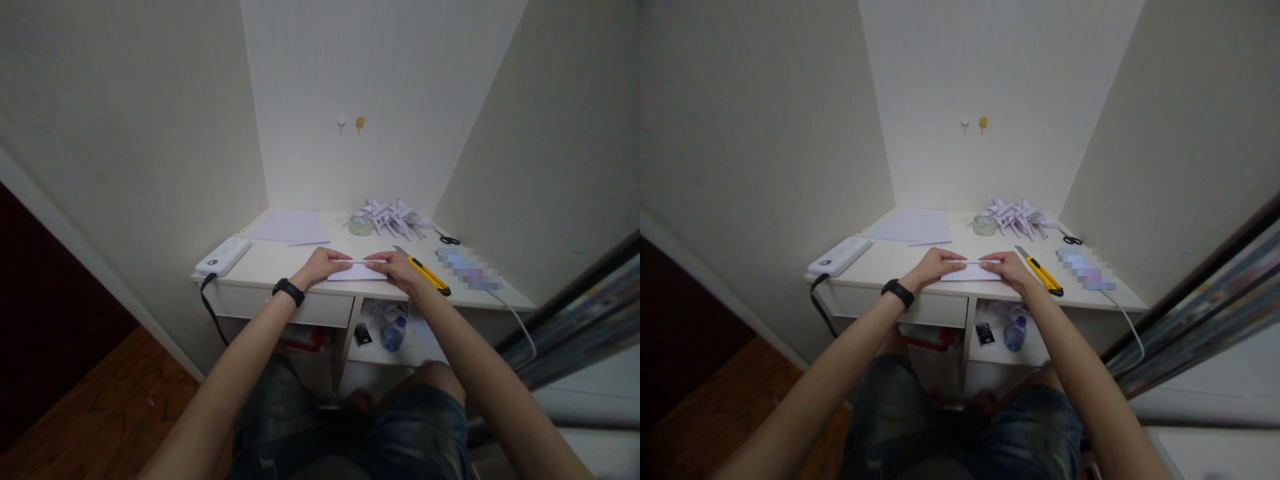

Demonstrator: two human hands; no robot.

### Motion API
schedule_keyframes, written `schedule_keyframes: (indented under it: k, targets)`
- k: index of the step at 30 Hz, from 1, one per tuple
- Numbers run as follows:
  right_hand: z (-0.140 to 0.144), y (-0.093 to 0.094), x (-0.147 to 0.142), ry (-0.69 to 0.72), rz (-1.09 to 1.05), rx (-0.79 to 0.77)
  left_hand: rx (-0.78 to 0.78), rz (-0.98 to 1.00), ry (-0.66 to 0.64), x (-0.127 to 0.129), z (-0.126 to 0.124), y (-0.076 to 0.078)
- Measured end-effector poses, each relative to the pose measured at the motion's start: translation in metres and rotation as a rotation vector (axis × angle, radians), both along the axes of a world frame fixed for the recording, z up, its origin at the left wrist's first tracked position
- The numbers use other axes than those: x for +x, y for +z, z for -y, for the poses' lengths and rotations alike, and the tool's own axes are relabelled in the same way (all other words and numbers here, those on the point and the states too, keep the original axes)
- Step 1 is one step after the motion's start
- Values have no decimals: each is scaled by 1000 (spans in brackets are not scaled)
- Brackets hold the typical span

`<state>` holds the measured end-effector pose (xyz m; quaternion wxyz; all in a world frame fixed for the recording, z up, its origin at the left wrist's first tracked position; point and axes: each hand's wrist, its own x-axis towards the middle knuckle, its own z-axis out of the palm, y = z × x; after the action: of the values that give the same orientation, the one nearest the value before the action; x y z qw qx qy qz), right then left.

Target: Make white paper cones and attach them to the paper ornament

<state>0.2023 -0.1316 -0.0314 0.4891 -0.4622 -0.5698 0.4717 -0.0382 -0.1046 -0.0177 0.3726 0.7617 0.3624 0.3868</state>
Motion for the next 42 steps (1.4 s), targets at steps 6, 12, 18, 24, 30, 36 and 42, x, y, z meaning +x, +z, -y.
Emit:
schedule_keyframes:
  k: [6, 12, 18, 24, 30, 36, 42]
  targets:
    - [1, 1, -2, 17, -92, -4, 6, -12, -9, 0, 1, 1]
    - [3, 3, -3, 7, -102, -20, -36, 26, -22, 1, -2, -5]
    - [2, 2, -3, -4, -81, -24, -24, 18, -22, 1, -7, -9]
    - [0, 1, -1, -14, -34, -11, -10, 42, -28, 1, -10, -12]
    - [0, 1, -1, -16, -71, -7, -19, 97, -51, 2, -11, -13]
    - [1, 2, -1, 22, -110, -49, -78, 182, -53, 1, -7, -11]
    - [0, 0, 2, 1, -35, -27, -99, 212, -64, 1, -6, -10]
